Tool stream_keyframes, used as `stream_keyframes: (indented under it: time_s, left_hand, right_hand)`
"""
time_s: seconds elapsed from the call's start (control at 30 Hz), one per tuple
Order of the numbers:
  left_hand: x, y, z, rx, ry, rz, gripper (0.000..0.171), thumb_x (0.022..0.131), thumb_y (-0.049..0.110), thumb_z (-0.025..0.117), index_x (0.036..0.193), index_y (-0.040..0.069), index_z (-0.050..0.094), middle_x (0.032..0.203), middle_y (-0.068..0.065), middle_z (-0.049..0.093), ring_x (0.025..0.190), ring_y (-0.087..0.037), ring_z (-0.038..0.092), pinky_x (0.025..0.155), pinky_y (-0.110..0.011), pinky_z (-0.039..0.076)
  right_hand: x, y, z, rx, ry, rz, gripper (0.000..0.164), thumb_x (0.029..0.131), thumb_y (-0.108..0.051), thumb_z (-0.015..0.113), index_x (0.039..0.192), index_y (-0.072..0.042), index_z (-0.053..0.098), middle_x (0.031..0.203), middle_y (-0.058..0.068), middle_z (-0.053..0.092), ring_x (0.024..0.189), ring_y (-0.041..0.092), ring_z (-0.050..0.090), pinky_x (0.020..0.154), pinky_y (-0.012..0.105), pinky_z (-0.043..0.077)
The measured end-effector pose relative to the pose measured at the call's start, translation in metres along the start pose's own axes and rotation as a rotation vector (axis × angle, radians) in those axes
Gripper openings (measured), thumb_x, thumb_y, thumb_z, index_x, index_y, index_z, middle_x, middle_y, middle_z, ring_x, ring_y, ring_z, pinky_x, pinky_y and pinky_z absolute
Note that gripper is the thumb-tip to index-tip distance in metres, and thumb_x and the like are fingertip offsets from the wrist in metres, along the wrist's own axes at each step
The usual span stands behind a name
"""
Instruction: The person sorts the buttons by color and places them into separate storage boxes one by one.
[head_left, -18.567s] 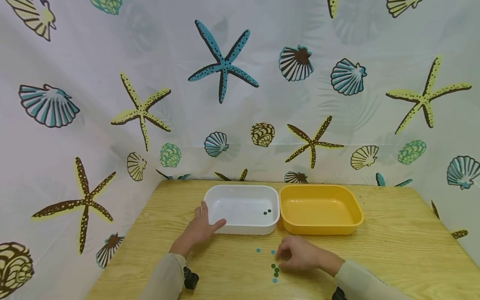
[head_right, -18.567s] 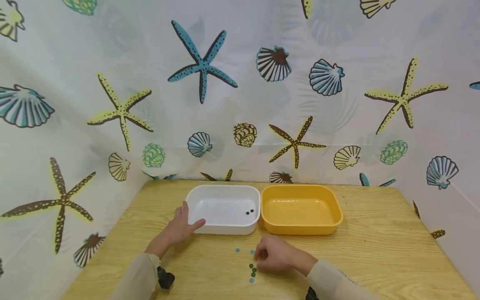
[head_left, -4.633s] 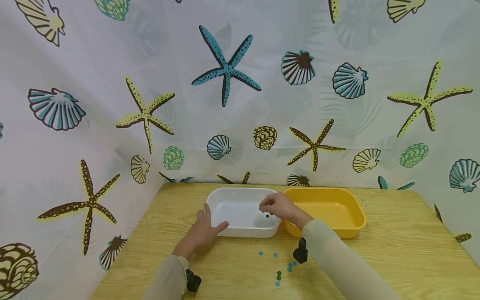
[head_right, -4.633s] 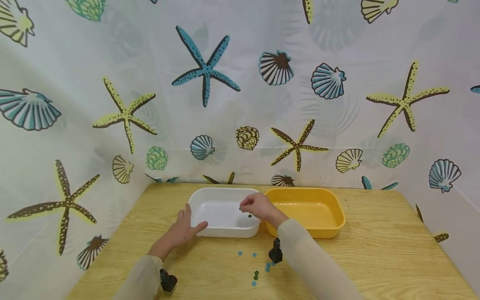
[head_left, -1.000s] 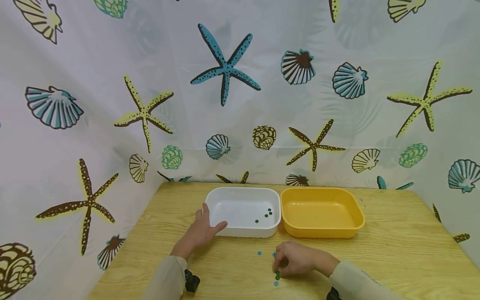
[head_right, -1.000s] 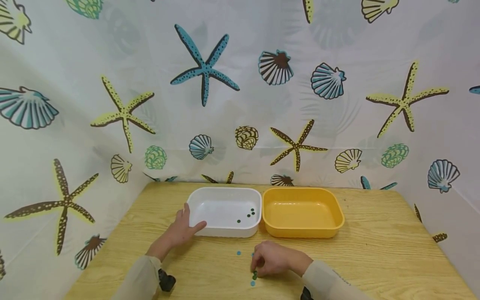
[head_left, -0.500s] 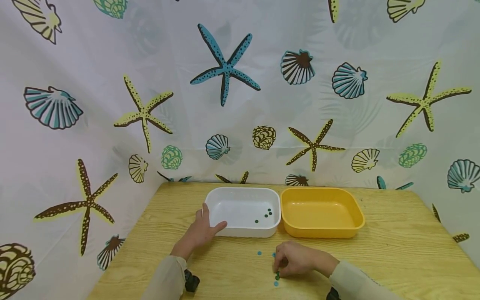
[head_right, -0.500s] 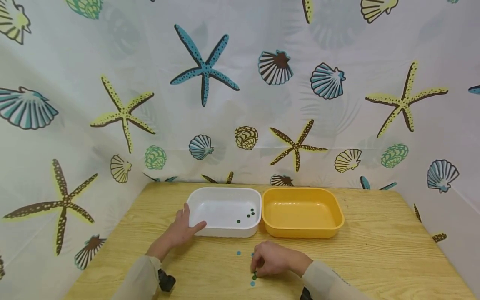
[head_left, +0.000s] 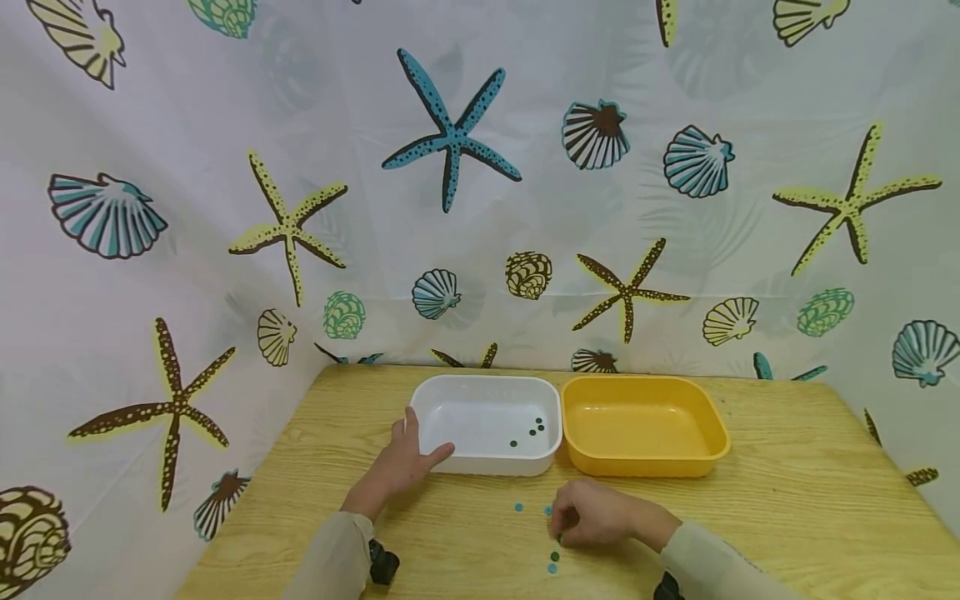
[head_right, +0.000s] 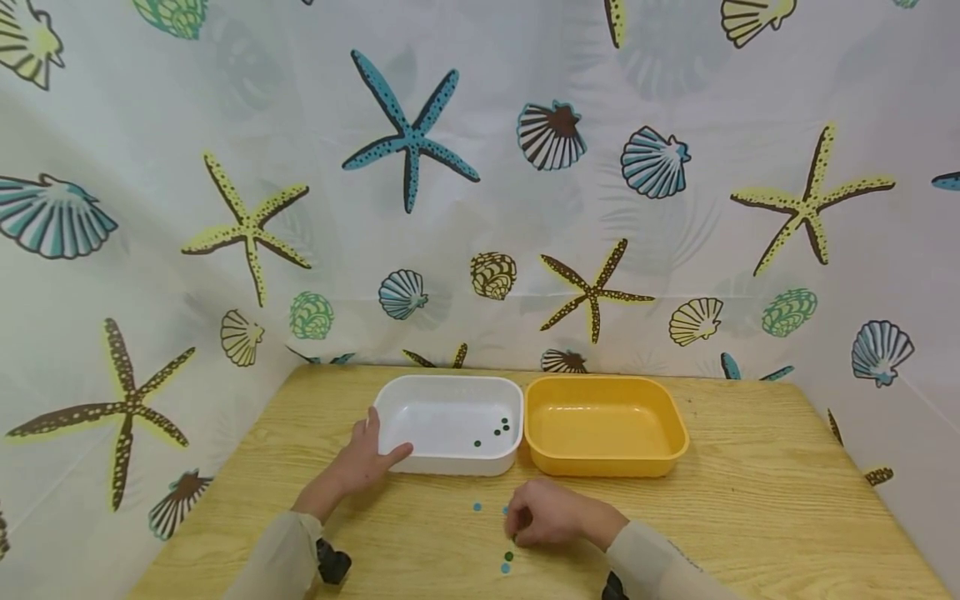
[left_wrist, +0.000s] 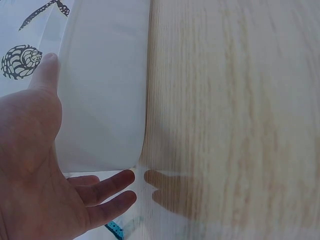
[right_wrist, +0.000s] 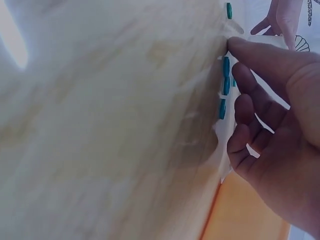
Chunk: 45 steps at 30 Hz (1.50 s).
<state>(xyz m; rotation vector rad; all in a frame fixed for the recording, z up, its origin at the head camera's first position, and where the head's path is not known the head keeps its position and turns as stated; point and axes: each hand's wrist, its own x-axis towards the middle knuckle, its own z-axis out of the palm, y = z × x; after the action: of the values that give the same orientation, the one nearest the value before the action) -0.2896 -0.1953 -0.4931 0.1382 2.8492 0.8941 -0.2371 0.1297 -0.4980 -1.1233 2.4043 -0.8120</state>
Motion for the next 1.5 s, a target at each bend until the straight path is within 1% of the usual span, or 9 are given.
stream_keyframes:
  time_s: [0.2,0.37,0.47,0.73,0.83,0.97,1.07,1.2,1.5]
  left_hand:
    - [0.000,-0.001,0.000,0.003,0.003,0.001,0.111,0.085,0.064,0.054,0.148,-0.004,-0.007,0.149,-0.031,0.009,0.112,-0.042,0.049,0.093,-0.053,0.041]
    - [0.000,-0.001,0.001,-0.003,0.000,-0.006,0.112,0.085,0.065,0.053,0.148,-0.003,-0.009,0.150,-0.029,0.008,0.113,-0.042,0.049,0.094,-0.053,0.040]
    - [0.000,-0.001,0.001,-0.003,0.003,-0.006,0.111,0.086,0.063,0.054,0.148,-0.003,-0.009,0.150,-0.030,0.007,0.114,-0.042,0.049,0.094,-0.054,0.040]
    - [0.000,-0.001,0.001,-0.008,-0.002,-0.013,0.110,0.086,0.063,0.054,0.148,-0.003,-0.010,0.150,-0.030,0.006,0.114,-0.043,0.048,0.094,-0.055,0.039]
    - [0.000,-0.001,0.002,-0.012,-0.002,-0.015,0.110,0.086,0.063,0.054,0.148,-0.002,-0.010,0.150,-0.029,0.006,0.115,-0.043,0.048,0.094,-0.055,0.039]
    - [0.000,0.000,0.001,-0.015,0.001,-0.010,0.110,0.086,0.063,0.054,0.148,-0.002,-0.010,0.150,-0.029,0.007,0.114,-0.042,0.048,0.094,-0.055,0.039]
    - [0.000,0.000,0.001,-0.010,0.004,-0.006,0.110,0.086,0.062,0.054,0.148,-0.003,-0.010,0.150,-0.029,0.007,0.113,-0.041,0.049,0.094,-0.055,0.039]
    - [-0.001,0.001,0.000,-0.003,0.003,-0.004,0.109,0.087,0.062,0.053,0.148,-0.003,-0.009,0.150,-0.029,0.008,0.112,-0.040,0.050,0.093,-0.054,0.040]
    - [-0.002,0.003,-0.001,-0.013,-0.005,-0.012,0.110,0.086,0.062,0.054,0.148,-0.003,-0.010,0.150,-0.029,0.007,0.112,-0.040,0.049,0.093,-0.054,0.040]
  right_hand:
    - [-0.001,0.002,-0.002,0.062,0.018,0.008,0.009,0.082,-0.006,0.072,0.082,-0.014,0.069,0.079,-0.014,0.063,0.069,-0.003,0.053,0.065,0.019,0.047]
    - [-0.002,0.004,-0.006,0.090,0.077,0.015,0.009,0.084,-0.009,0.070,0.083,-0.018,0.069,0.076,-0.015,0.061,0.066,0.000,0.049,0.061,0.019,0.045]
    - [-0.001,0.002,-0.011,0.116,0.110,0.025,0.005,0.086,-0.011,0.069,0.086,-0.016,0.070,0.075,-0.013,0.060,0.066,0.002,0.049,0.059,0.020,0.044]
    - [0.001,-0.003,-0.023,0.167,0.204,0.020,0.003,0.087,-0.013,0.068,0.089,-0.012,0.070,0.077,-0.010,0.062,0.068,0.004,0.051,0.062,0.021,0.045]
    - [0.002,-0.005,-0.026,0.202,0.250,0.013,0.005,0.088,-0.012,0.068,0.090,-0.008,0.070,0.081,-0.008,0.064,0.071,0.005,0.054,0.065,0.023,0.048]
    - [0.005,-0.005,-0.030,0.249,0.301,0.046,0.011,0.088,-0.012,0.068,0.094,-0.003,0.069,0.084,-0.004,0.066,0.072,0.008,0.055,0.064,0.023,0.048]
    - [0.006,-0.005,-0.034,0.289,0.329,0.094,0.014,0.088,-0.014,0.068,0.096,-0.003,0.069,0.085,-0.003,0.065,0.074,0.011,0.054,0.063,0.022,0.046]
    - [0.008,-0.007,-0.038,0.339,0.359,0.121,0.015,0.089,-0.014,0.066,0.098,-0.002,0.068,0.086,0.000,0.064,0.076,0.014,0.053,0.063,0.021,0.044]
    - [0.015,-0.008,-0.045,0.339,0.412,0.114,0.012,0.090,-0.015,0.066,0.096,-0.006,0.069,0.083,0.000,0.062,0.073,0.015,0.052,0.062,0.022,0.044]
